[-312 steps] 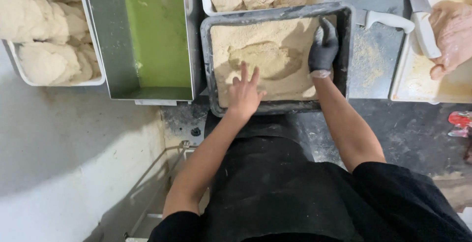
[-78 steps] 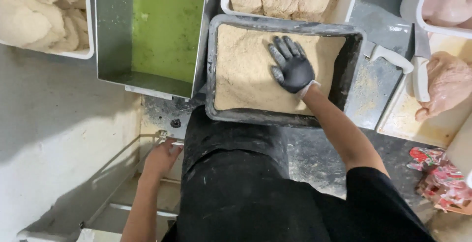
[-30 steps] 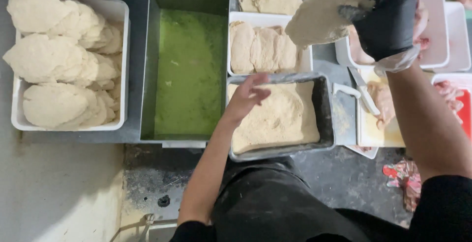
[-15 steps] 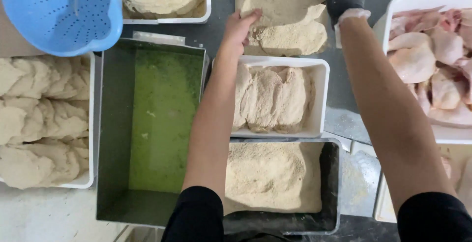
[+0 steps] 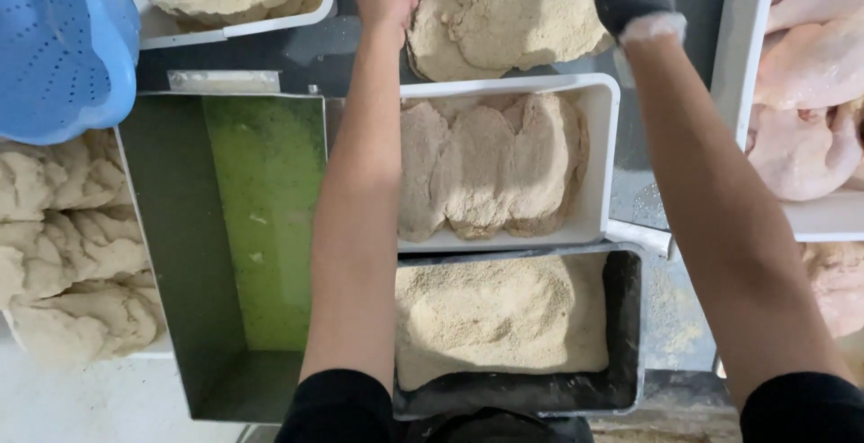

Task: Breading chicken cutlets by dipping them in a liquid wash and then thoroughly coating them with breadcrumbs in a tray.

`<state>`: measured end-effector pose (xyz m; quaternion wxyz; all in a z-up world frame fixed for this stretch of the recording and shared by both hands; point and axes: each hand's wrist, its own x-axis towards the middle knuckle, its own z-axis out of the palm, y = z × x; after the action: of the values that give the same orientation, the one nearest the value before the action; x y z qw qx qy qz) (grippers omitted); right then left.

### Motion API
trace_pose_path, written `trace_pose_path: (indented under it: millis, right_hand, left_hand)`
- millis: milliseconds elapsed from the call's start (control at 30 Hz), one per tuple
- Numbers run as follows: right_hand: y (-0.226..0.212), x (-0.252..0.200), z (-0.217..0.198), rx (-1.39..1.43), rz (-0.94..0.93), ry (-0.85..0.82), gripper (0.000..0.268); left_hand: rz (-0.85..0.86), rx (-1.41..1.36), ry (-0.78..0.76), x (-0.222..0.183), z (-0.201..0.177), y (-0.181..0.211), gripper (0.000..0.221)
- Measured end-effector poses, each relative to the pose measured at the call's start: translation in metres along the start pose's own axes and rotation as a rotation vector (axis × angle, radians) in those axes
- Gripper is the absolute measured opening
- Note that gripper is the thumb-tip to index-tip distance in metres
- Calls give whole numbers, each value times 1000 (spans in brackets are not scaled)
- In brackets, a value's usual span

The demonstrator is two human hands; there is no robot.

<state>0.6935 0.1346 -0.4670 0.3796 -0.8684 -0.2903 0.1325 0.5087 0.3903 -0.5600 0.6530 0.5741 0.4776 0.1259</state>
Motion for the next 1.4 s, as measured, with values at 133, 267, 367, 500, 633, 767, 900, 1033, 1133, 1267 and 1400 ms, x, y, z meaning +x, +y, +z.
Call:
trace_pose_path:
  millis: [133,267,367,500,633,767,900,1033,1133,1267,1400]
  right_hand:
    - [-42,-127,-38,228,-71,-19,20]
    - [-87,-300,-41,464,113,-113,33]
    - [-92,-399,-5,707,431,-265,27]
    - [-114,-468,17,732,427,-386,27]
    - [-126,-480,14,561,286,-560,25]
    - [-120,-475,7,505,244,-446,25]
    - [-100,-485,2,522,347,-361,22]
    - [-88,-498,3,554,399,-308,20]
    - [-84,-505,5,569,412,-311,20]
    - [-94,-502,3,501,356,-327,21]
    - [-95,-507,6,537,311,-320,21]
  left_hand:
    - [197,403,71,-76,-13,42,53]
    - [229,929,-133,-139,-27,66,30]
    - [198,1129,-302,-168,-23,63,11]
    - [751,1204,-100,-198,-7,36,19]
    - [637,1299,-389,-203,17,15,15]
    - [113,1210,-608,-196,31,27,18]
    - [154,1266,-543,-180,35,8,38]
    - [330,1296,-375,-185,34,1,25]
    - [364,1212,-381,-192,29,0,26]
    - [462,1123,-331,-191,26,-7,27]
    - [562,1138,-418,-219,5,9,22]
